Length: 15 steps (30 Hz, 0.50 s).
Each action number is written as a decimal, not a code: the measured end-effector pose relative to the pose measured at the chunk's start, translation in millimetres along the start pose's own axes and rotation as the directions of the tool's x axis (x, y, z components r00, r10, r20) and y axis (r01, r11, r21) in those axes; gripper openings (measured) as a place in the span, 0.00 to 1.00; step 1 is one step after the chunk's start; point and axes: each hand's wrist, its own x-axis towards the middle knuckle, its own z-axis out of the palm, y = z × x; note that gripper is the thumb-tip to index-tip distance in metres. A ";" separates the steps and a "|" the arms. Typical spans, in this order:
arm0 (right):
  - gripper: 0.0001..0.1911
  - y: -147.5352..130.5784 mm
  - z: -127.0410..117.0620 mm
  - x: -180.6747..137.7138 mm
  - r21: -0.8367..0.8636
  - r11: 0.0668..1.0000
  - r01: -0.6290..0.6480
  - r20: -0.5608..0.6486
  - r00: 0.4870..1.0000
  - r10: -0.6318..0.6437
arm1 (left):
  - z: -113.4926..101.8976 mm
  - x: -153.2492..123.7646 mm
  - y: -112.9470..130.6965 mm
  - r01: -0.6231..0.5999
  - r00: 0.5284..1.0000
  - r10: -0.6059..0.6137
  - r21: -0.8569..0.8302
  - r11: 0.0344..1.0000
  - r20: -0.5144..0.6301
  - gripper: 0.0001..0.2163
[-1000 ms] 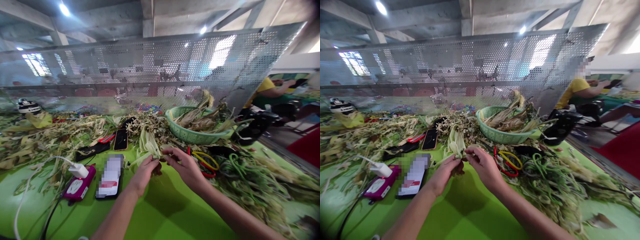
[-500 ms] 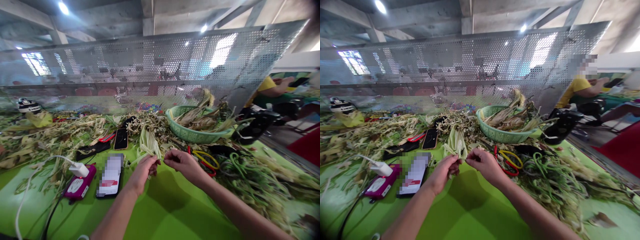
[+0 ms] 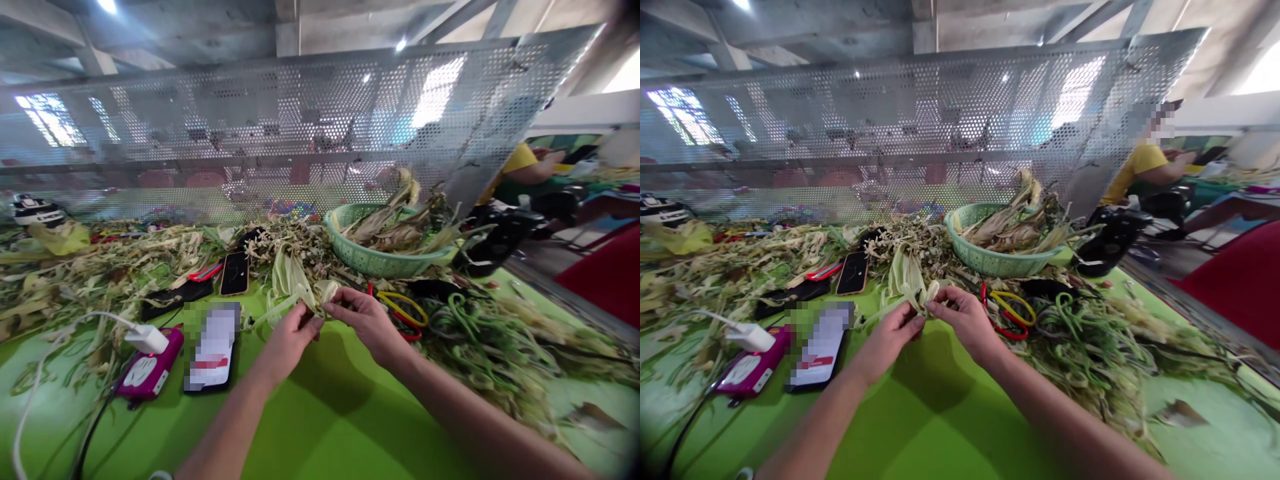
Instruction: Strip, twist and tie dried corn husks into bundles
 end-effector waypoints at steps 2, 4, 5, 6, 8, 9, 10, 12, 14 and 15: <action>0.11 0.5 0.0 0.0 -0.010 1.000 0.013 -0.017 1.000 -0.013 | 0.7 -0.2 1.4 -0.010 1.000 0.012 -0.051 0.999 0.027 0.13; 0.12 2.0 0.1 0.2 -0.019 1.000 0.013 -0.028 1.000 -0.013 | 0.4 -0.6 1.8 -0.007 0.998 0.013 -0.093 0.996 0.062 0.14; 0.12 3.2 0.1 0.3 -0.021 1.000 0.009 -0.033 0.999 -0.010 | -0.2 -0.9 1.7 0.000 0.997 0.008 -0.099 0.995 0.077 0.14; 0.13 4.6 0.2 0.5 -0.023 1.000 0.004 -0.036 0.999 -0.005 | -1.0 -1.2 1.3 0.012 0.996 -0.003 -0.099 0.995 0.089 0.14; 0.13 6.8 -0.2 1.1 -0.035 0.999 -0.003 -0.041 0.999 0.001 | -2.7 -1.7 0.2 0.041 0.993 -0.030 -0.097 0.994 0.112 0.14; 0.13 7.2 -0.9 1.5 -0.052 0.999 -0.001 -0.047 0.999 -0.002 | -3.5 -1.7 -0.6 0.050 0.992 -0.038 -0.095 0.994 0.120 0.14; 0.13 6.6 -1.9 1.9 -0.080 0.997 0.012 -0.060 0.998 -0.017 | -4.1 -1.5 -1.4 0.051 0.992 -0.040 -0.089 0.995 0.123 0.14; 0.12 2.9 -5.2 2.6 -0.166 0.984 0.070 -0.092 0.992 -0.086 | -4.9 -0.5 -3.3 0.032 0.993 -0.026 -0.052 0.998 0.113 0.14; 0.20 -3.4 -9.0 2.9 -0.276 0.950 0.144 -0.089 0.981 -0.175 | -4.8 1.1 -5.2 0.013 0.995 -0.014 0.020 1.000 0.097 0.15; 0.22 -6.5 -10.5 2.9 -0.327 0.929 0.173 -0.060 0.977 -0.203 | -4.4 1.9 -5.9 0.010 0.996 -0.014 0.052 0.999 0.092 0.15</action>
